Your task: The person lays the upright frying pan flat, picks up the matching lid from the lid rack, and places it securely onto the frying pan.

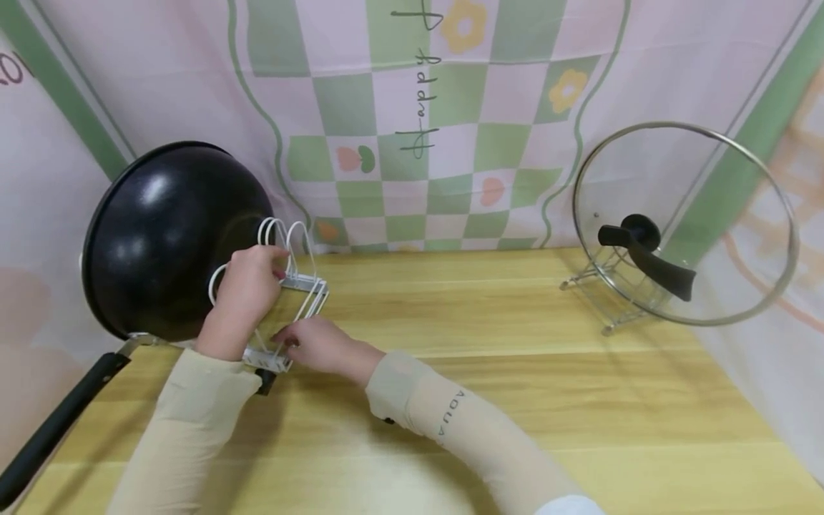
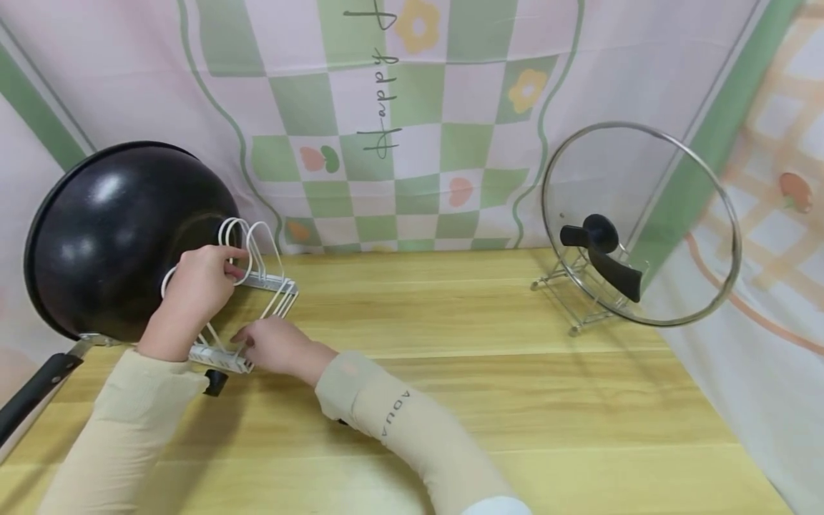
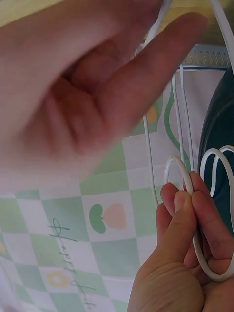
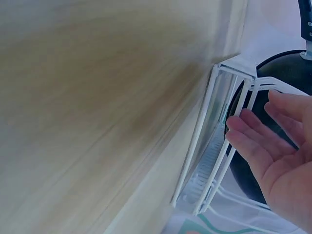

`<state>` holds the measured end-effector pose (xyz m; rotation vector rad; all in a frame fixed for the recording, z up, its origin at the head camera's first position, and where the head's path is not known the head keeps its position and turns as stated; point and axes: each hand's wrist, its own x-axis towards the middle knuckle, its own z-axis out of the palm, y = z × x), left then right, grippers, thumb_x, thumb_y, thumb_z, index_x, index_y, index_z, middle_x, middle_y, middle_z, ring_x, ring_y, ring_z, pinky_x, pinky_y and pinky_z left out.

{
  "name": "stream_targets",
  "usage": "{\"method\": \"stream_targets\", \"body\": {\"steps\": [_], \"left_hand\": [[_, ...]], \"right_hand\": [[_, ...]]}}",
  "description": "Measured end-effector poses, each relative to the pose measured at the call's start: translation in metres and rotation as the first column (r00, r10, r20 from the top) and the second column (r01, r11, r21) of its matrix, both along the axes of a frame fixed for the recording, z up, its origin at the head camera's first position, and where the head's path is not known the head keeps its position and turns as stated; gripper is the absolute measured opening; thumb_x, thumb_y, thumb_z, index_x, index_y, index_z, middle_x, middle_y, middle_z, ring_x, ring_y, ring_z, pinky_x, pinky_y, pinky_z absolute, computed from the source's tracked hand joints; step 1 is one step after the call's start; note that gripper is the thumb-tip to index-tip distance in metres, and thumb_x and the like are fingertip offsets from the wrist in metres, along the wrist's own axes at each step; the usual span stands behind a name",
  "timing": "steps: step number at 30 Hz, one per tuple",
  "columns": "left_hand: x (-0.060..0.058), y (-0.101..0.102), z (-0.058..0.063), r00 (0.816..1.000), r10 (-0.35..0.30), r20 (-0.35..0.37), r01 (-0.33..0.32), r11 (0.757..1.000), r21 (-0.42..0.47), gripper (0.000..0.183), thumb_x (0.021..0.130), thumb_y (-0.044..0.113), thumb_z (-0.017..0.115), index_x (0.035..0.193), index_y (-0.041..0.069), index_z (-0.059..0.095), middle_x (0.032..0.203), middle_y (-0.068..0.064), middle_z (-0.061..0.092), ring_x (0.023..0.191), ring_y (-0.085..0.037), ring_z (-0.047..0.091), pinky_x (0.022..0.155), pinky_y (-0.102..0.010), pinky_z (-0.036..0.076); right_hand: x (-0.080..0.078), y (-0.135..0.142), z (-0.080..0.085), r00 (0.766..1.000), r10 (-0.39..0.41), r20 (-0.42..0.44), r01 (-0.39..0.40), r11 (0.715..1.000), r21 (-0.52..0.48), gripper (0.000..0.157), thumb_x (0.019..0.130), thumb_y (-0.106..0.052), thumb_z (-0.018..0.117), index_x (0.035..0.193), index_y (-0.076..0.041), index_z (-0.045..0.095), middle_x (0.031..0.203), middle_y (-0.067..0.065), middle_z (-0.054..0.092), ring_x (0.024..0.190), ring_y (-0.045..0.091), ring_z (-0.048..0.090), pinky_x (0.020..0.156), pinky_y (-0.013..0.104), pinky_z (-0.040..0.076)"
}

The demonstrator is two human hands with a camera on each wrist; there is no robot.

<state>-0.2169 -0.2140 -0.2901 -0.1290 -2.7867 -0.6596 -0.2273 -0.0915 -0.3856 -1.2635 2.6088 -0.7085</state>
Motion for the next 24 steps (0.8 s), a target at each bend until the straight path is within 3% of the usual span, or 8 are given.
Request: {"method": "stream_targets", "body": {"steps": [5, 12, 20, 24], "left_hand": [[0.0, -0.001, 0.0, 1.0, -0.004, -0.023, 0.003, 1.0, -0.011, 0.043, 0.084, -0.015, 0.045, 0.117, -0.007, 0.071, 0.095, -0.023, 0.072, 0.09, -0.039, 0.066, 0.082, -0.055, 0.052], [0.009, -0.008, -0.001, 0.999, 0.011, -0.053, -0.013, 0.999, -0.034, 0.027, 0.084, -0.008, 0.05, 0.091, 0.0, 0.074, 0.083, -0.018, 0.067, 0.076, -0.034, 0.055, 0.068, -0.051, 0.047], [0.025, -0.008, 0.004, 0.997, 0.082, 0.011, -0.082, 0.997, -0.005, 0.026, 0.093, 0.002, 0.059, 0.113, -0.005, 0.073, 0.11, -0.026, 0.071, 0.098, -0.045, 0.064, 0.083, -0.059, 0.05], [0.034, -0.007, 0.006, 0.993, 0.112, 0.021, -0.112, 0.994, -0.013, 0.029, 0.097, 0.005, 0.059, 0.123, -0.006, 0.069, 0.113, -0.027, 0.069, 0.095, -0.044, 0.063, 0.08, -0.059, 0.051]], "right_hand": [[0.003, -0.012, 0.002, 0.999, -0.023, -0.021, 0.025, 0.997, 0.08, 0.02, 0.097, -0.02, 0.073, 0.115, -0.015, 0.079, 0.109, -0.007, 0.076, 0.102, 0.006, 0.069, 0.088, 0.014, 0.048], [0.007, -0.021, 0.003, 0.993, 0.003, -0.118, 0.018, 0.984, 0.18, 0.022, 0.096, -0.021, 0.075, 0.117, -0.018, 0.078, 0.115, -0.008, 0.074, 0.107, 0.006, 0.067, 0.091, 0.013, 0.047], [0.006, -0.023, 0.003, 0.995, -0.005, -0.097, 0.026, 0.974, 0.224, 0.029, 0.093, -0.019, 0.078, 0.122, -0.019, 0.076, 0.119, -0.008, 0.073, 0.11, 0.008, 0.066, 0.092, 0.016, 0.048], [0.004, -0.022, 0.003, 0.994, -0.007, -0.114, 0.034, 0.97, 0.239, 0.029, 0.093, -0.019, 0.078, 0.123, -0.02, 0.076, 0.12, -0.009, 0.073, 0.109, 0.009, 0.065, 0.091, 0.017, 0.049]]}}
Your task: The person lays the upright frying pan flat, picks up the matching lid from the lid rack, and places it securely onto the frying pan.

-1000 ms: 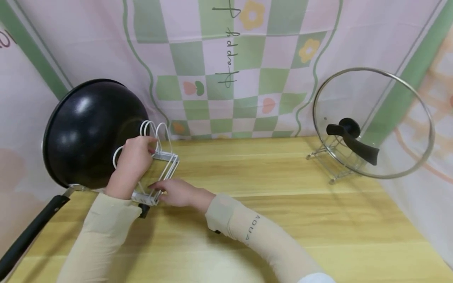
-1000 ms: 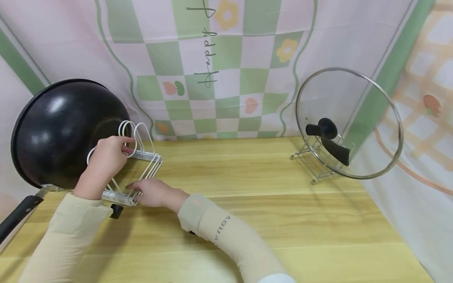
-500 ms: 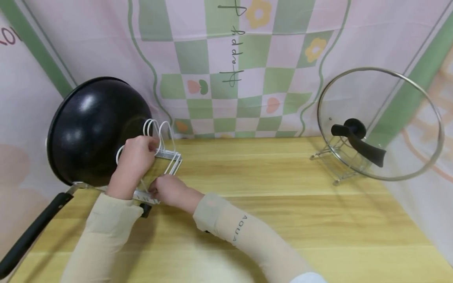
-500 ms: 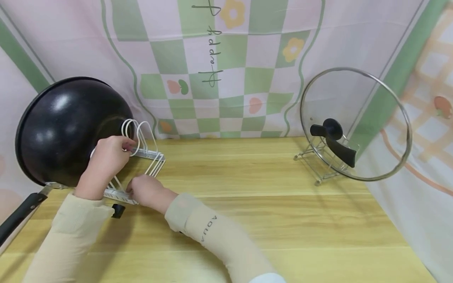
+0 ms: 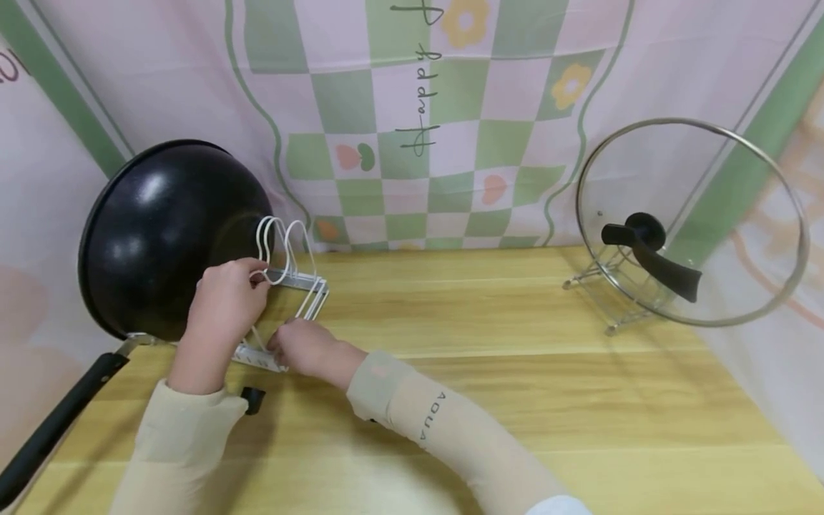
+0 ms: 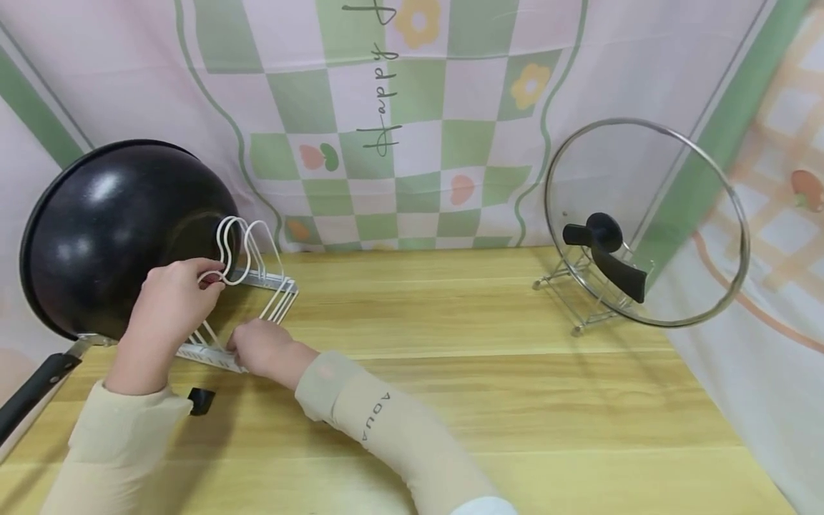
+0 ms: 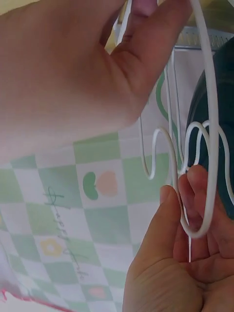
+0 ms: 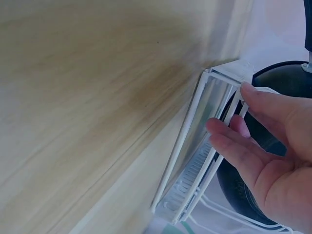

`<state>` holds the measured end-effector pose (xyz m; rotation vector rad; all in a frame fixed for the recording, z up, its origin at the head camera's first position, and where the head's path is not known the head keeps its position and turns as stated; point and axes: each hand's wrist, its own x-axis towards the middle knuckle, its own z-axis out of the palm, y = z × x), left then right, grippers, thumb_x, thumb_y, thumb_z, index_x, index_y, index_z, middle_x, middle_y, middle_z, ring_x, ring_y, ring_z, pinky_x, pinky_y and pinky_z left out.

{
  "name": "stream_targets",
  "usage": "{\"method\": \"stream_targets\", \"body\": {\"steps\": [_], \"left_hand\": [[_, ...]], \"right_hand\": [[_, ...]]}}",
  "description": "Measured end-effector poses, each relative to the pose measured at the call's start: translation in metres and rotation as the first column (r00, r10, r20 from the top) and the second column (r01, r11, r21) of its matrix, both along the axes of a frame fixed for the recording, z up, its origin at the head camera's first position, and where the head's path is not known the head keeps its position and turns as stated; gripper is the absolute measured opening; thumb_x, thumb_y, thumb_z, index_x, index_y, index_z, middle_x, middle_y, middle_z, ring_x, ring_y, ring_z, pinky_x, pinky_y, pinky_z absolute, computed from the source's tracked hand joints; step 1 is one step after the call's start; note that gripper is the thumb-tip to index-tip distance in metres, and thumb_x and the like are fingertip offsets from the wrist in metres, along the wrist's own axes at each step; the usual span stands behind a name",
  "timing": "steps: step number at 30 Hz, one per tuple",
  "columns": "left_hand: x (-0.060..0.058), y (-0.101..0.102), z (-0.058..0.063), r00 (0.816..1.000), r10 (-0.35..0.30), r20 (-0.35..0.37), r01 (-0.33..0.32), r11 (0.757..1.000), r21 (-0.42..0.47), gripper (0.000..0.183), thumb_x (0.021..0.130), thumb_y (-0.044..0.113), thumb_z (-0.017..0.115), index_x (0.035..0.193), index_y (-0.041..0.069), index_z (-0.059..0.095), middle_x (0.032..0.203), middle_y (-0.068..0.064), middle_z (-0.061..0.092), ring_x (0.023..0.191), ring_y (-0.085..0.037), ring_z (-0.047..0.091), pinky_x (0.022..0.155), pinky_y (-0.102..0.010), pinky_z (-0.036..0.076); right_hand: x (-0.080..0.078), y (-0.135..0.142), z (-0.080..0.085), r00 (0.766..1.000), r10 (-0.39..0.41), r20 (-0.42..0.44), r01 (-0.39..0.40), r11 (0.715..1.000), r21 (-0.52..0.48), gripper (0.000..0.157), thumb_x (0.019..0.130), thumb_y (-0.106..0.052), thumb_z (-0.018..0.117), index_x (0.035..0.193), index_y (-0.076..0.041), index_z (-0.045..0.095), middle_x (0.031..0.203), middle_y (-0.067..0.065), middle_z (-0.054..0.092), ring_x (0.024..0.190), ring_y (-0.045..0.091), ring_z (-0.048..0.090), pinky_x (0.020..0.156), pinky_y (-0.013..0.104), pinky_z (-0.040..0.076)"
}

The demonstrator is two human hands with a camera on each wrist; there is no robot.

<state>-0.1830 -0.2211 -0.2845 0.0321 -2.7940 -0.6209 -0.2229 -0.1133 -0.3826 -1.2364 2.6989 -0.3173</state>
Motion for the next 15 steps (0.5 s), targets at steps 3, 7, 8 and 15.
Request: {"method": "stream_targets", "body": {"steps": [3, 7, 8, 15], "left_hand": [[0.006, -0.001, 0.001, 1.0, 0.007, 0.005, -0.007, 1.0, 0.004, 0.033, 0.099, 0.006, 0.06, 0.129, -0.006, 0.065, 0.115, -0.027, 0.068, 0.089, -0.04, 0.062, 0.075, -0.056, 0.051], [0.009, -0.006, 0.004, 1.0, -0.013, -0.004, 0.013, 1.0, 0.027, 0.032, 0.1, 0.008, 0.06, 0.129, -0.006, 0.065, 0.111, -0.026, 0.07, 0.081, -0.035, 0.06, 0.069, -0.049, 0.049], [0.009, -0.007, 0.004, 1.0, -0.022, -0.009, 0.022, 0.999, 0.032, 0.032, 0.1, 0.008, 0.06, 0.128, -0.006, 0.065, 0.11, -0.026, 0.07, 0.082, -0.035, 0.061, 0.069, -0.049, 0.049], [0.012, -0.018, 0.008, 0.992, -0.085, 0.098, 0.074, 0.991, 0.11, 0.032, 0.101, 0.007, 0.054, 0.128, -0.008, 0.063, 0.113, -0.026, 0.07, 0.093, -0.034, 0.068, 0.08, -0.049, 0.053]], "right_hand": [[-0.001, 0.0, 0.0, 1.0, 0.013, -0.022, -0.013, 1.0, 0.008, 0.03, 0.093, -0.02, 0.077, 0.123, -0.021, 0.076, 0.119, -0.008, 0.073, 0.108, 0.01, 0.065, 0.089, 0.018, 0.05], [-0.001, 0.001, 0.0, 0.999, 0.023, -0.036, -0.023, 1.0, 0.015, 0.031, 0.093, -0.019, 0.076, 0.124, -0.021, 0.076, 0.119, -0.008, 0.073, 0.108, 0.011, 0.064, 0.087, 0.018, 0.051], [-0.001, 0.001, 0.0, 0.999, 0.023, -0.035, -0.022, 1.0, 0.019, 0.031, 0.093, -0.018, 0.076, 0.124, -0.021, 0.076, 0.119, -0.008, 0.073, 0.108, 0.011, 0.064, 0.087, 0.018, 0.051], [0.0, 0.002, 0.0, 0.999, 0.027, -0.037, -0.025, 0.999, 0.04, 0.032, 0.094, -0.018, 0.076, 0.125, -0.022, 0.075, 0.12, -0.007, 0.072, 0.106, 0.011, 0.064, 0.086, 0.019, 0.051]]}}
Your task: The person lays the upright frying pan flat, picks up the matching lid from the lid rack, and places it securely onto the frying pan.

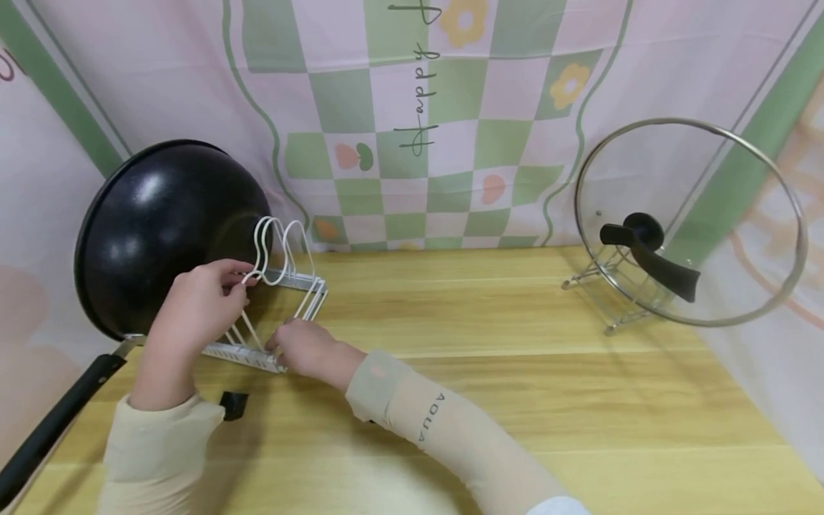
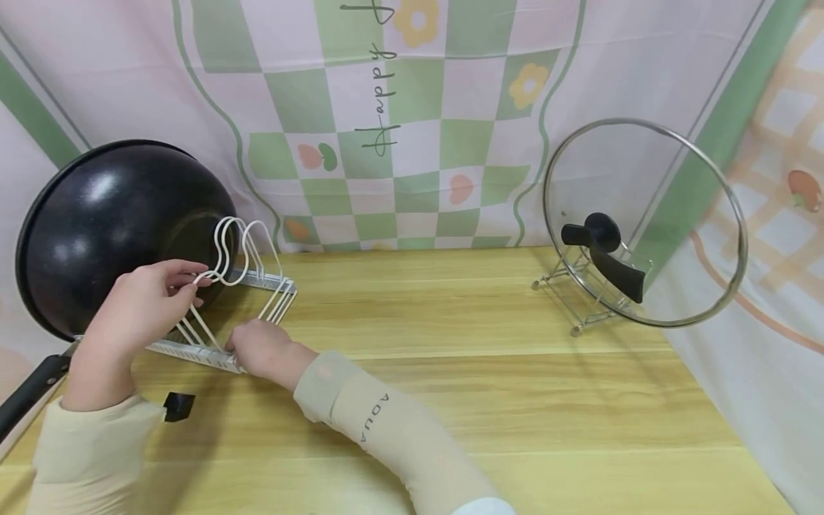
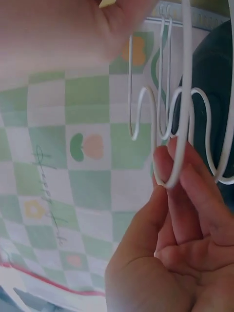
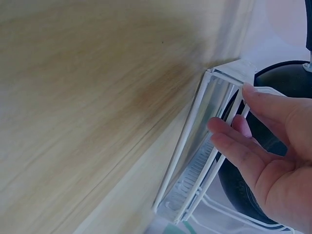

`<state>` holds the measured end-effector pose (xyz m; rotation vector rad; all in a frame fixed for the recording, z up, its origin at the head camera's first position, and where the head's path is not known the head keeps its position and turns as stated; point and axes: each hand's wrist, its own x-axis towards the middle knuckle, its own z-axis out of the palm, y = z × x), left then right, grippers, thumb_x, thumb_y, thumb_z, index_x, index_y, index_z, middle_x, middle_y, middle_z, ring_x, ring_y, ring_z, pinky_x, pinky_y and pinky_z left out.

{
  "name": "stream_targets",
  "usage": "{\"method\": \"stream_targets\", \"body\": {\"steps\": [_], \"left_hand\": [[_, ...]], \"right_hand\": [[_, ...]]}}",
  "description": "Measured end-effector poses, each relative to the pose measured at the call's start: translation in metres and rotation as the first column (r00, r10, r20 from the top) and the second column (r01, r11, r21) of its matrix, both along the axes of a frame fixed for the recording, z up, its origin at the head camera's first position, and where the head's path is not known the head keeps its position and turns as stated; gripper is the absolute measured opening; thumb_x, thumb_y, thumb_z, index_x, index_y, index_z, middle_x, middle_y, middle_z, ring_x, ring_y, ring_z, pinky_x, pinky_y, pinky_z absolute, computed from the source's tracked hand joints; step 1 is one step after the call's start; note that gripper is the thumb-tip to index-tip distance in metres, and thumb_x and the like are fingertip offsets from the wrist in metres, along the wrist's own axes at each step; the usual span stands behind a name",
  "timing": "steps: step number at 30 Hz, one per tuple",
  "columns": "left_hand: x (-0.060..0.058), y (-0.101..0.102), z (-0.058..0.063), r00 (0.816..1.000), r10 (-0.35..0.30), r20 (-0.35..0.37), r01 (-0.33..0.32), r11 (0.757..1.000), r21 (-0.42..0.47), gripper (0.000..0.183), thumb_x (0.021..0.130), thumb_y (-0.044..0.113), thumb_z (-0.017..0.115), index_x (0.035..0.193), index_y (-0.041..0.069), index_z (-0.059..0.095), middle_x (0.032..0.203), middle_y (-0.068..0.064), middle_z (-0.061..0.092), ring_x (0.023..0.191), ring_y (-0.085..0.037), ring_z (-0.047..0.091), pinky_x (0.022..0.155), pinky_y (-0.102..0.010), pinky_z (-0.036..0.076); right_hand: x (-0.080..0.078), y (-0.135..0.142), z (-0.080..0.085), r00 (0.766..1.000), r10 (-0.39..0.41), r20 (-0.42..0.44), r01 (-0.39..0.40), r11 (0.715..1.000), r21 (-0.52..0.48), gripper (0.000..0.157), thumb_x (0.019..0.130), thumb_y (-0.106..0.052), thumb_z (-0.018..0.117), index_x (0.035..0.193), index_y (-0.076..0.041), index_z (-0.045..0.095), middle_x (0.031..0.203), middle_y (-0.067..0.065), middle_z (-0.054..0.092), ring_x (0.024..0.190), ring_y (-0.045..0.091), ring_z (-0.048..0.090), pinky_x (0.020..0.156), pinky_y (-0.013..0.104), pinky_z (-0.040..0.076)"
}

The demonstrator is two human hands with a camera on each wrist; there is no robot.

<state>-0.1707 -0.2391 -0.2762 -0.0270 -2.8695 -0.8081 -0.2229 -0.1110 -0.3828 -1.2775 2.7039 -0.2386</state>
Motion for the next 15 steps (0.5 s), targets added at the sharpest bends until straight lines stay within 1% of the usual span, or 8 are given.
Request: {"method": "stream_targets", "body": {"steps": [2, 4, 6, 8, 11, 15], "left_hand": [[0.0013, -0.0028, 0.0009, 0.999, -0.011, 0.032, 0.011, 1.0, 0.021, 0.033, 0.101, 0.006, 0.052, 0.13, -0.008, 0.061, 0.115, -0.025, 0.07, 0.094, -0.032, 0.069, 0.077, -0.043, 0.053], [0.002, -0.0043, 0.0011, 0.999, -0.022, 0.049, 0.02, 0.999, 0.044, 0.033, 0.102, 0.005, 0.051, 0.131, -0.009, 0.06, 0.117, -0.026, 0.069, 0.094, -0.032, 0.071, 0.075, -0.038, 0.053], [0.0025, -0.0051, 0.0007, 0.998, -0.026, 0.05, 0.023, 0.998, 0.058, 0.033, 0.103, 0.004, 0.051, 0.132, -0.009, 0.06, 0.118, -0.026, 0.069, 0.094, -0.031, 0.071, 0.073, -0.034, 0.051], [0.003, -0.0049, -0.0003, 0.998, -0.021, 0.052, 0.018, 0.997, 0.071, 0.032, 0.104, 0.004, 0.051, 0.132, -0.009, 0.059, 0.117, -0.026, 0.069, 0.094, -0.031, 0.071, 0.073, -0.034, 0.052], [0.0037, -0.0048, -0.0019, 0.999, -0.014, 0.033, 0.011, 0.997, 0.074, 0.032, 0.104, 0.004, 0.052, 0.132, -0.009, 0.059, 0.115, -0.024, 0.071, 0.092, -0.029, 0.071, 0.071, -0.032, 0.05], [0.0034, -0.0052, -0.0036, 1.0, -0.015, -0.001, 0.015, 0.997, 0.075, 0.032, 0.104, 0.005, 0.051, 0.132, -0.009, 0.061, 0.112, -0.022, 0.073, 0.09, -0.029, 0.072, 0.066, -0.027, 0.048]], "right_hand": [[0.0002, -0.001, -0.0005, 1.0, 0.002, -0.009, -0.002, 1.0, 0.005, 0.031, 0.093, -0.019, 0.076, 0.124, -0.023, 0.076, 0.119, -0.007, 0.073, 0.106, 0.011, 0.064, 0.085, 0.02, 0.051], [0.0005, -0.0015, -0.001, 1.0, 0.001, -0.018, -0.001, 1.0, 0.006, 0.031, 0.093, -0.019, 0.076, 0.124, -0.023, 0.076, 0.119, -0.008, 0.073, 0.105, 0.011, 0.064, 0.085, 0.02, 0.051], [0.001, -0.0017, -0.0016, 1.0, -0.002, -0.02, 0.002, 1.0, -0.002, 0.032, 0.092, -0.017, 0.076, 0.124, -0.023, 0.077, 0.118, -0.007, 0.073, 0.105, 0.012, 0.064, 0.085, 0.021, 0.052], [0.0023, -0.002, -0.0017, 1.0, -0.011, -0.014, 0.011, 1.0, -0.017, 0.034, 0.091, -0.015, 0.075, 0.124, -0.023, 0.076, 0.117, -0.005, 0.073, 0.103, 0.012, 0.064, 0.083, 0.022, 0.052], [0.004, -0.003, -0.0019, 1.0, -0.025, -0.015, 0.024, 0.999, -0.037, 0.035, 0.089, -0.014, 0.075, 0.123, -0.022, 0.077, 0.115, -0.004, 0.073, 0.1, 0.012, 0.064, 0.079, 0.022, 0.052], [0.0042, -0.0042, -0.0018, 0.999, -0.047, -0.018, 0.046, 0.998, -0.05, 0.03, 0.089, -0.017, 0.077, 0.118, -0.023, 0.079, 0.11, -0.005, 0.074, 0.096, 0.012, 0.064, 0.077, 0.022, 0.052]]}}
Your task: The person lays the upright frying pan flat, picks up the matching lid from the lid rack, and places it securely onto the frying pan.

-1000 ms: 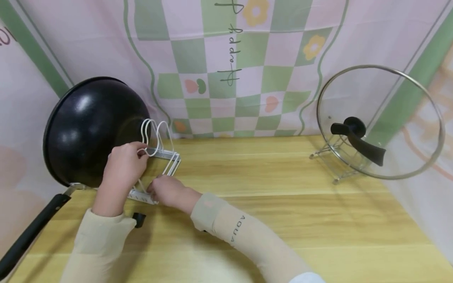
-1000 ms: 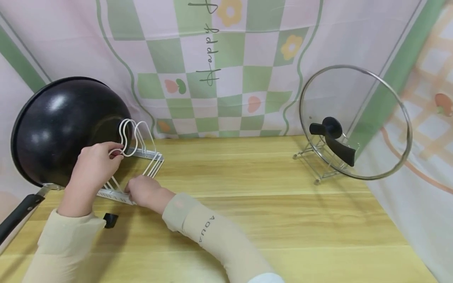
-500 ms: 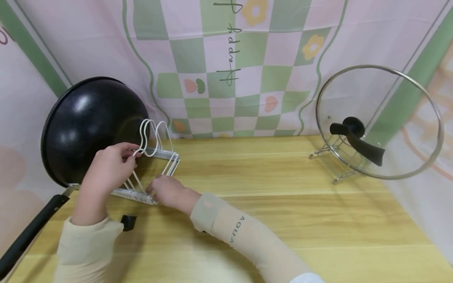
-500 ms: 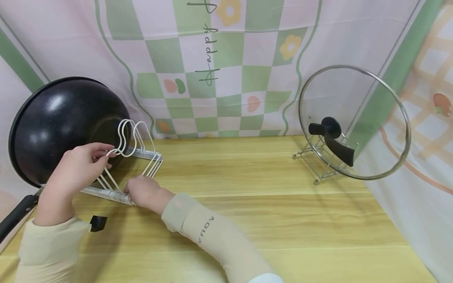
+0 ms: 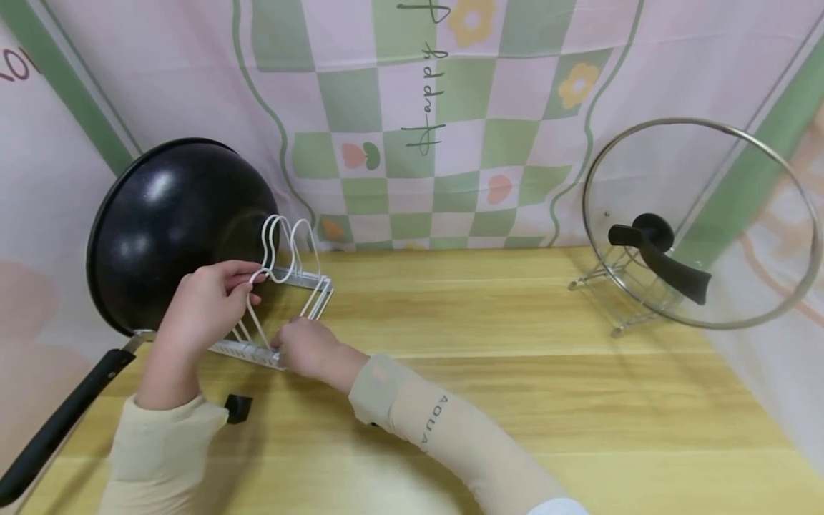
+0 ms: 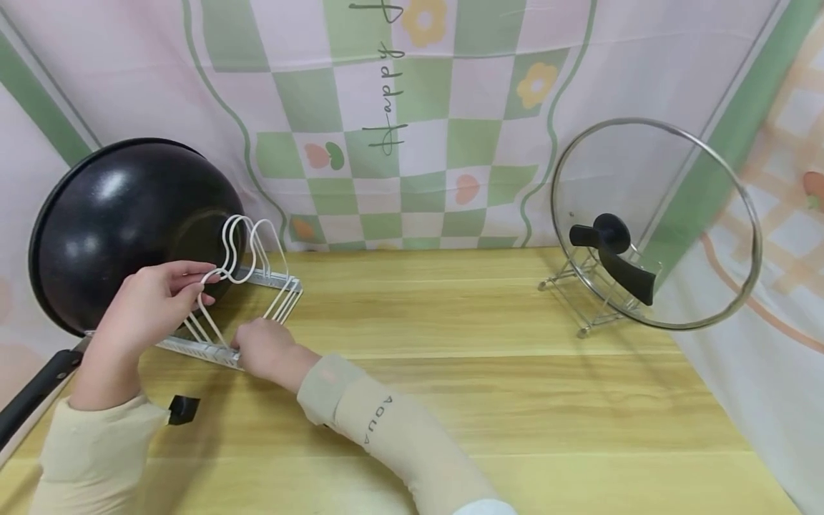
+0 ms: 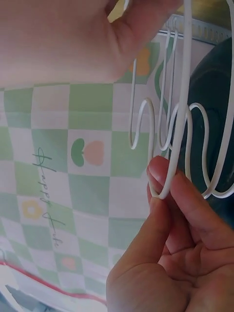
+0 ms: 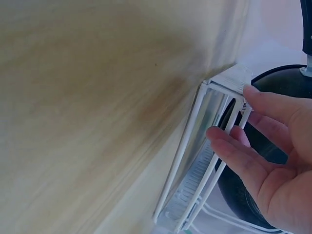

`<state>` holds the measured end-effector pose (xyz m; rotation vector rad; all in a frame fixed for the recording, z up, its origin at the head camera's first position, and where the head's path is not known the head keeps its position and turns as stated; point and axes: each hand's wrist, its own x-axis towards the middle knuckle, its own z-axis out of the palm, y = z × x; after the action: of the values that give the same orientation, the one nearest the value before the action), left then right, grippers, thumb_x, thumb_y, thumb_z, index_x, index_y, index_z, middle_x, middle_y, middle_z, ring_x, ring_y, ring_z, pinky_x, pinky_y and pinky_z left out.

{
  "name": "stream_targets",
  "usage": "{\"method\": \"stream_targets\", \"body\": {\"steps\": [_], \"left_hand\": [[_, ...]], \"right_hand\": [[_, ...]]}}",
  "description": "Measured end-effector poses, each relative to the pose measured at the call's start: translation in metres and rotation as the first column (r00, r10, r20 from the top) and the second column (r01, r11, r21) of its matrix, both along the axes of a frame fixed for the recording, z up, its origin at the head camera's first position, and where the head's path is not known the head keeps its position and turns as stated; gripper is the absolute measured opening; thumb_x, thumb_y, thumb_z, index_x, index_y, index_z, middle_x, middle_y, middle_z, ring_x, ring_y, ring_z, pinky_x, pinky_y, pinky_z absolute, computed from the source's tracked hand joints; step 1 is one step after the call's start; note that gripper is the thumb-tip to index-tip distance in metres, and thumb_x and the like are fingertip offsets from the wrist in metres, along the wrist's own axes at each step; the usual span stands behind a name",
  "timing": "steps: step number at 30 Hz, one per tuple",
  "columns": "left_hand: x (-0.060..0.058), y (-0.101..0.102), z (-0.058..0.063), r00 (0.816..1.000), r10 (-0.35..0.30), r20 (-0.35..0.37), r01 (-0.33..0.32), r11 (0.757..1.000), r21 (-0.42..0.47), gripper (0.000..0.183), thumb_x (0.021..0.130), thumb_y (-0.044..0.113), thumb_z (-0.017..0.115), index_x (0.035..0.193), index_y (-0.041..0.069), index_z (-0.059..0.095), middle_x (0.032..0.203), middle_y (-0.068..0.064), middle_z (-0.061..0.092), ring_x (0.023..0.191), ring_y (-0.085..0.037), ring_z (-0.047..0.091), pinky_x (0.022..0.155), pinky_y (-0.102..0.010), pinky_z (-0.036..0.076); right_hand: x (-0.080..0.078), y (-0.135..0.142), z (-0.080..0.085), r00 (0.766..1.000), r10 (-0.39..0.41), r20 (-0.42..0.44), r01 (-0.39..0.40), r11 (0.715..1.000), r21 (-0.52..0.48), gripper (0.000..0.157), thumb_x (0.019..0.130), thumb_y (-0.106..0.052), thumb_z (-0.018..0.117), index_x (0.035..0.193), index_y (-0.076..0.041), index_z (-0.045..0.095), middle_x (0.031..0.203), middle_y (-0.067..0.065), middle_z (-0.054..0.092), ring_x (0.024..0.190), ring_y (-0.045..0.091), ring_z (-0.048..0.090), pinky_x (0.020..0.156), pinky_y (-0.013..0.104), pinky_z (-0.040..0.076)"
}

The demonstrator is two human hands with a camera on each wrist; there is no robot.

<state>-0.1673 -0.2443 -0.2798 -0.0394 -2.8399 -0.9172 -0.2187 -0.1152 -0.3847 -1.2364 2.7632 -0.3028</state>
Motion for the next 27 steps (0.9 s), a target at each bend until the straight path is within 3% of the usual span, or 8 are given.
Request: {"method": "stream_targets", "body": {"steps": [20, 27], "left_hand": [[0.0001, 0.0052, -0.0013, 0.999, 0.013, -0.041, -0.012, 0.999, 0.035, 0.032, 0.103, 0.002, 0.05, 0.129, -0.007, 0.064, 0.104, -0.02, 0.075, 0.087, -0.029, 0.07, 0.056, -0.026, 0.043], [-0.003, 0.0087, -0.0009, 0.999, 0.013, -0.04, -0.01, 0.998, 0.068, 0.032, 0.103, 0.002, 0.049, 0.131, -0.008, 0.063, 0.108, -0.022, 0.074, 0.088, -0.03, 0.071, 0.05, -0.026, 0.041]], "right_hand": [[-0.0018, 0.0006, -0.0019, 1.0, -0.028, 0.008, 0.028, 1.0, -0.004, 0.031, 0.085, -0.009, 0.077, 0.113, -0.021, 0.081, 0.106, -0.006, 0.075, 0.093, 0.011, 0.067, 0.079, 0.02, 0.052], [-0.0046, 0.006, 0.0012, 0.994, -0.059, 0.096, 0.067, 0.994, -0.082, 0.033, 0.083, -0.001, 0.074, 0.112, -0.015, 0.08, 0.111, -0.004, 0.076, 0.098, 0.013, 0.07, 0.082, 0.018, 0.052]]}}
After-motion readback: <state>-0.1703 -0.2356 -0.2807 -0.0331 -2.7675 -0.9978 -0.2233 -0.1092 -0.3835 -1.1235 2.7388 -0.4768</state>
